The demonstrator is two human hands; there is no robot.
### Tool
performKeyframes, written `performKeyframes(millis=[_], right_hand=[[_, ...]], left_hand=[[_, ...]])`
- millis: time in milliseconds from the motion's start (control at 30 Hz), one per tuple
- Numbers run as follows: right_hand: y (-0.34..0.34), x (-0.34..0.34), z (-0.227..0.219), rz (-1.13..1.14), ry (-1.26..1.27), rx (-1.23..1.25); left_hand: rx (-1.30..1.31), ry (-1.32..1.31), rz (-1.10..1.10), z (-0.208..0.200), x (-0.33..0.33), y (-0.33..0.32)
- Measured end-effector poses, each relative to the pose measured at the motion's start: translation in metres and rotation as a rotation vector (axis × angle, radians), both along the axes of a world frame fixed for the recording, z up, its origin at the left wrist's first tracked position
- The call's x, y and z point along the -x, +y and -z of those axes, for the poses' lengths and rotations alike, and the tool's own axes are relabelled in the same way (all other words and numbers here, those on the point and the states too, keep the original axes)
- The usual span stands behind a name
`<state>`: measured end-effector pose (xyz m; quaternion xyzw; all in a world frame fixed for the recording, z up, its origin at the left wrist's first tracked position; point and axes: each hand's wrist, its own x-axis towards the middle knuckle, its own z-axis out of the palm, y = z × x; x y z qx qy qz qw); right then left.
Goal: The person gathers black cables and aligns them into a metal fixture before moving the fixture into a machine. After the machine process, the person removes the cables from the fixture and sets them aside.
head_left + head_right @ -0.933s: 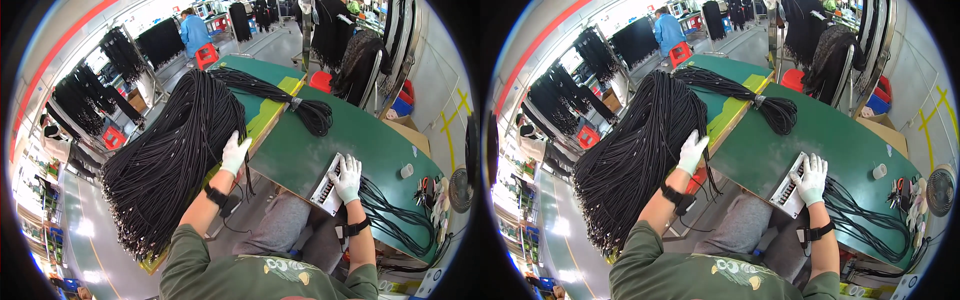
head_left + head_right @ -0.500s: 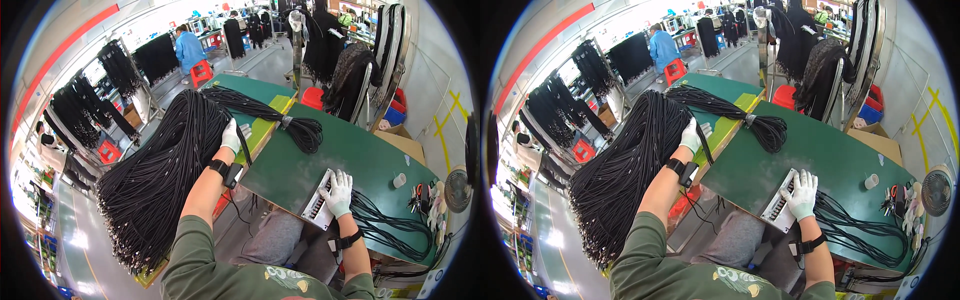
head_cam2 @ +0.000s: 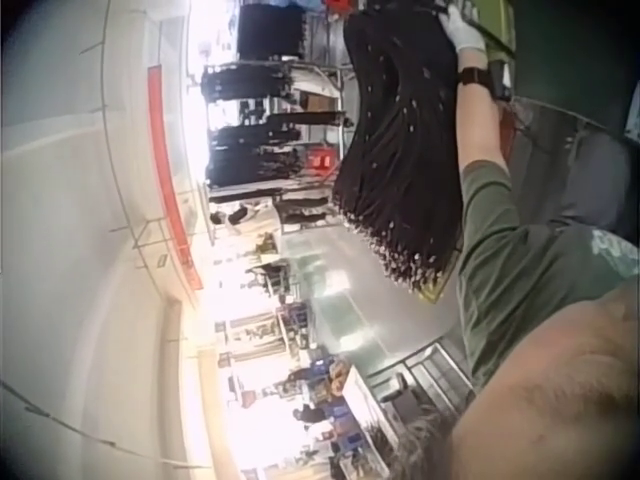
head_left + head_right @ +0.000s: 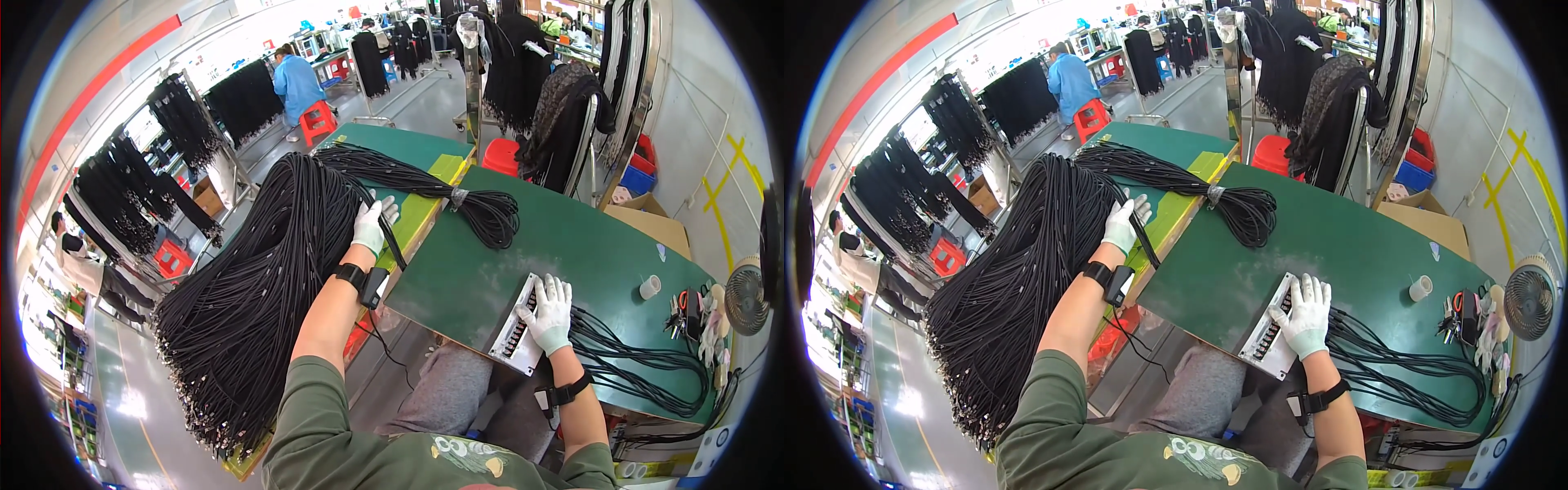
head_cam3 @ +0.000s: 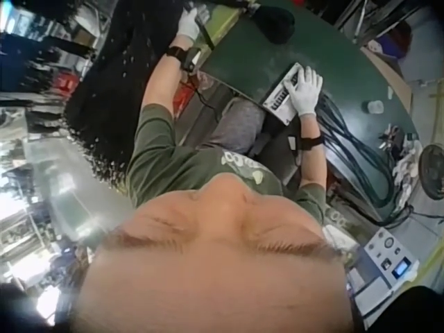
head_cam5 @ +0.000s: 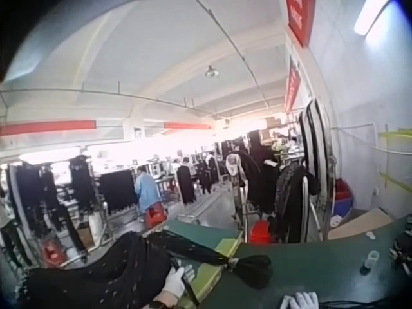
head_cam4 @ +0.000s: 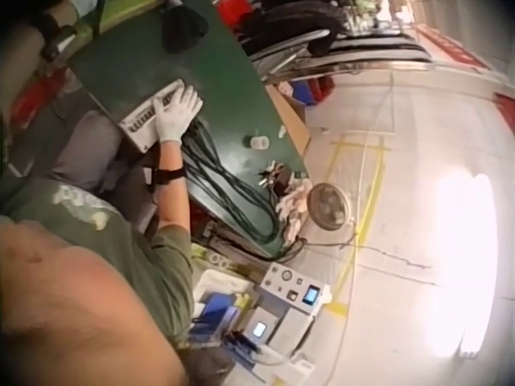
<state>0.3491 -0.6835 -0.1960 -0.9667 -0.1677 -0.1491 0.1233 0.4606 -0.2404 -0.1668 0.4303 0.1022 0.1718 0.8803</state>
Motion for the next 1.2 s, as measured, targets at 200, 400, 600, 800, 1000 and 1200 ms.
performKeyframes(millis=[200,400,600,800,1000,1200], right_hand=[[0.0,0.0,0.001,-0.001,-0.004,0.005],[0.001,0.0,0.001,-0.005,-0.013,-0.011],[0.002,0.0,-0.003,-0.007,0.007,-0.012],[-0.002,-0.001,0.001,-0.014,-0.017,-0.017],[0.001,0.002,-0.001,-0.026,-0.015,-0.027],[0.008,0.005,-0.001,-0.034,-0.036,-0.044]], left_hand=[[0.001,-0.018,0.019,-0.002,0.0,0.003],[0.004,-0.005,-0.004,-0.003,-0.002,0.001],[0.002,0.011,-0.013,-0.003,0.0,0.001],[-0.004,0.026,0.024,0.002,-0.005,0.011],[-0.058,0.071,0.085,0.001,-0.001,0.025],[-0.152,0.1,-0.152,-0.007,0.005,0.008]])
